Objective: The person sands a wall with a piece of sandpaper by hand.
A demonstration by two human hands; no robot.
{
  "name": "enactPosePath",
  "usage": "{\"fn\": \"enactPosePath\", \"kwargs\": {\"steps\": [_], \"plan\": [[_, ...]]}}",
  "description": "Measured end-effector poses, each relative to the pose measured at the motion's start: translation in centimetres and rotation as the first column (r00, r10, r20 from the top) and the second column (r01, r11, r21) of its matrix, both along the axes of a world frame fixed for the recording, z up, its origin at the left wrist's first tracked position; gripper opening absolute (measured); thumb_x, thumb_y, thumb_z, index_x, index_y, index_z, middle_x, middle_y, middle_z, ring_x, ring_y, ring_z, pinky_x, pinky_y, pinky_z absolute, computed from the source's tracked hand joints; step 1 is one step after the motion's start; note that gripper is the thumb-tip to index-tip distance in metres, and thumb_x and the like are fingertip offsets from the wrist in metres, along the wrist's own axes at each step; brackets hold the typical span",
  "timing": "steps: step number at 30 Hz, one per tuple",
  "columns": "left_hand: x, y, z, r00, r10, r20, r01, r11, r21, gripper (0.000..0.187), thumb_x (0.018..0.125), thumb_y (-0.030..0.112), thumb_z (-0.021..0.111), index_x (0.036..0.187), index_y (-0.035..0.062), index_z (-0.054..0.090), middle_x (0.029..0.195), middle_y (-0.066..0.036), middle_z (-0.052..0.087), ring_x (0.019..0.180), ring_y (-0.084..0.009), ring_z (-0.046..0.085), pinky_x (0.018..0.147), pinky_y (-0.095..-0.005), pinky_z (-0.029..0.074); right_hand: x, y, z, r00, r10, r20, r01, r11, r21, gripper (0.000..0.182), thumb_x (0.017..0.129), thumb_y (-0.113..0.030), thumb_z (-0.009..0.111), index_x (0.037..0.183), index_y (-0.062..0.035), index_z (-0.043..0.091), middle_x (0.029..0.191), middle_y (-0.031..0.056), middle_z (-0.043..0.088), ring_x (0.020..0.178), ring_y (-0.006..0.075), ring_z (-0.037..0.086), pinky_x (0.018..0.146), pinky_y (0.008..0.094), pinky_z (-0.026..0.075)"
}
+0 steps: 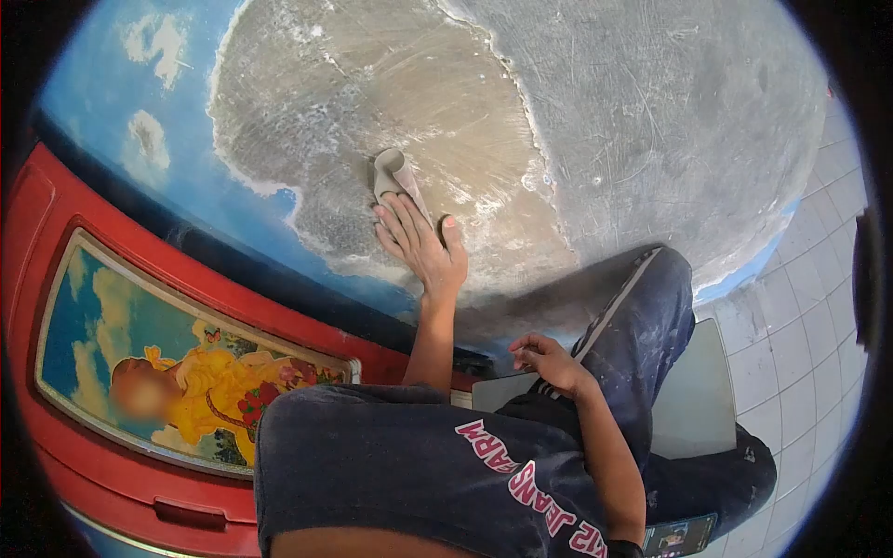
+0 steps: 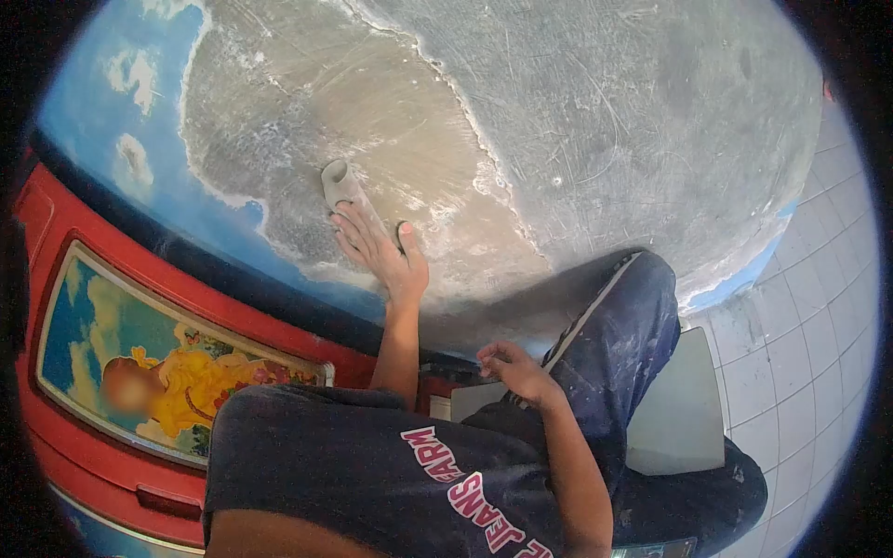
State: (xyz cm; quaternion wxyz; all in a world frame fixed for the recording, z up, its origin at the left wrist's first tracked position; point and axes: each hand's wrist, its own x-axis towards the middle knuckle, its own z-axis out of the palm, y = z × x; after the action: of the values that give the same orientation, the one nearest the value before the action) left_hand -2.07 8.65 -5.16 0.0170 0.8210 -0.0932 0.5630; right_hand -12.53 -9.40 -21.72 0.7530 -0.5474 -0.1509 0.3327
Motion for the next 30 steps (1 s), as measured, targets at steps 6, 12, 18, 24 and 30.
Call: {"fn": "enactPosePath", "kwargs": {"steps": [6, 12, 18, 24, 30], "plan": [[0.4, -0.4, -0.9, 0.988, 0.152, 0.007, -0.152, 0.988, 0.020, 0.072, 0.107, 0.041, 0.031, 0.154, -0.0104, 0.015, 0.164, -0.028, 0.007, 0.153, -0.0408, -0.005, 0.118, -0.0585, -0.003, -0.1, -0.1, 0.2, 0.999, 0.004, -0.054, -0.003, 1.000, 0.014, 0.025, 0.102, -0.017, 0.054, 0.120, 0.0002, 0.059, 0.101, 0.0069, 0.064, 0.097, 0.0160, 0.063, 0.090, 0.0311, 0.050], [0.9, 1.0, -1.0, 1.000, 0.011, -0.013, -0.010, 0.998, 0.062, 0.064, 0.108, 0.033, 0.028, 0.153, -0.0130, 0.019, 0.164, -0.028, 0.010, 0.153, -0.0410, 0.003, 0.118, -0.0593, -0.002, 0.0, 0.0, 0.3, 0.999, -0.012, -0.044, 0.011, 1.000, -0.009, 0.021, 0.101, -0.012, 0.057, 0.117, 0.0001, 0.060, 0.096, 0.0050, 0.064, 0.092, 0.0130, 0.061, 0.087, 0.0288, 0.049], [0.4, 0.9, 0.0, 0.997, 0.063, 0.051, -0.071, 0.984, 0.162, 0.081, 0.104, 0.048, 0.037, 0.152, -0.0140, 0.018, 0.161, -0.032, 0.013, 0.151, -0.0429, 0.012, 0.117, -0.0623, 0.004, 0.1, 0.0, -0.1, 1.000, 0.006, -0.020, -0.007, 0.999, -0.038, 0.025, 0.102, -0.017, 0.053, 0.120, -0.0010, 0.059, 0.099, 0.0075, 0.066, 0.096, 0.0154, 0.062, 0.089, 0.0308, 0.049], [-0.2, 1.7, 6.6, 0.967, 0.240, 0.083, -0.231, 0.967, -0.111, 0.098, 0.099, 0.058, 0.040, 0.150, -0.0189, 0.007, 0.159, -0.038, 0.007, 0.149, -0.0497, 0.007, 0.116, -0.0656, 0.006, 0.0, 0.0, 0.1, 0.999, 0.000, -0.051, 0.000, 1.000, 0.006, 0.021, 0.102, -0.013, 0.055, 0.118, -0.0002, 0.060, 0.099, 0.0047, 0.062, 0.092, 0.0125, 0.061, 0.087, 0.0283, 0.049], [-1.1, 1.0, 0.8, 0.986, 0.167, -0.014, -0.167, 0.986, 0.015, 0.101, 0.098, 0.059, 0.042, 0.148, -0.0214, 0.006, 0.155, -0.044, 0.006, 0.148, -0.0541, 0.005, 0.115, -0.0674, 0.004, 0.1, 0.3, -0.8, 0.998, 0.006, -0.059, -0.004, 0.999, 0.041, 0.025, 0.101, -0.018, 0.056, 0.118, -0.0010, 0.060, 0.101, 0.0071, 0.065, 0.097, 0.0151, 0.061, 0.089, 0.0304, 0.049]]}}
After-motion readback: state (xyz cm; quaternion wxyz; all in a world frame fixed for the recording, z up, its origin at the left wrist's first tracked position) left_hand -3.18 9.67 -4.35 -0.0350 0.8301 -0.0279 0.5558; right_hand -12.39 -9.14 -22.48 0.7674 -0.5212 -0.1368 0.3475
